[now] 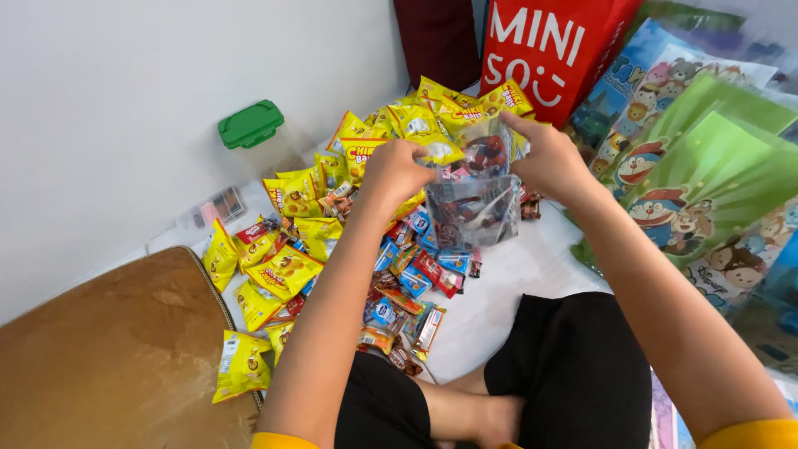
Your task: Packing snack bags and small toys into decorative gift bags while sitting on the floor.
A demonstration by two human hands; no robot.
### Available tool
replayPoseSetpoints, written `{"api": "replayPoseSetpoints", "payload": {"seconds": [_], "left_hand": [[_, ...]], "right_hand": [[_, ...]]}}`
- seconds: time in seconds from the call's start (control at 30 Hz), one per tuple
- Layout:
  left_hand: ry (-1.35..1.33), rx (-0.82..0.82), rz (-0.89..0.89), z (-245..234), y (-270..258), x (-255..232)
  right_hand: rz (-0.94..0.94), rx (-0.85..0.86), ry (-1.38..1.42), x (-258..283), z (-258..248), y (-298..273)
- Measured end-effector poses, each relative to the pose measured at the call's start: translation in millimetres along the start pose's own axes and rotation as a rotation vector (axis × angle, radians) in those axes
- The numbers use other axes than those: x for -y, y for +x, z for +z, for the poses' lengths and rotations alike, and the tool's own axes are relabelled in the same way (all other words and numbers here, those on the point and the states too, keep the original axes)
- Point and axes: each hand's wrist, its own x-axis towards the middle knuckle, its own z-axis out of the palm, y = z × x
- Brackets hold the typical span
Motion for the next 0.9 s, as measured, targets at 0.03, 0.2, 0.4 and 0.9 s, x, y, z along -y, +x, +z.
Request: {"api": "replayPoseSetpoints", "payload": {"seconds": [0.03,0.2,0.4,0.9], "left_hand": [[-0.028,-0.021,0.024,-3,5,1],[-0.036,-0.049,0.062,-27,-1,-16],[-0.017,-0.016,0.061,5,13,-1],[-0.581,0.097,-0.139,39,83,111]], "right_hand": [[0.007,-0.008,0.02,5,-6,0],[-0.004,-0.097,0.138,16,-23,-12],[0.003,-0.015,0.128,-17,4,13],[0.193,0.18,0.221,-34,-2,39]]}}
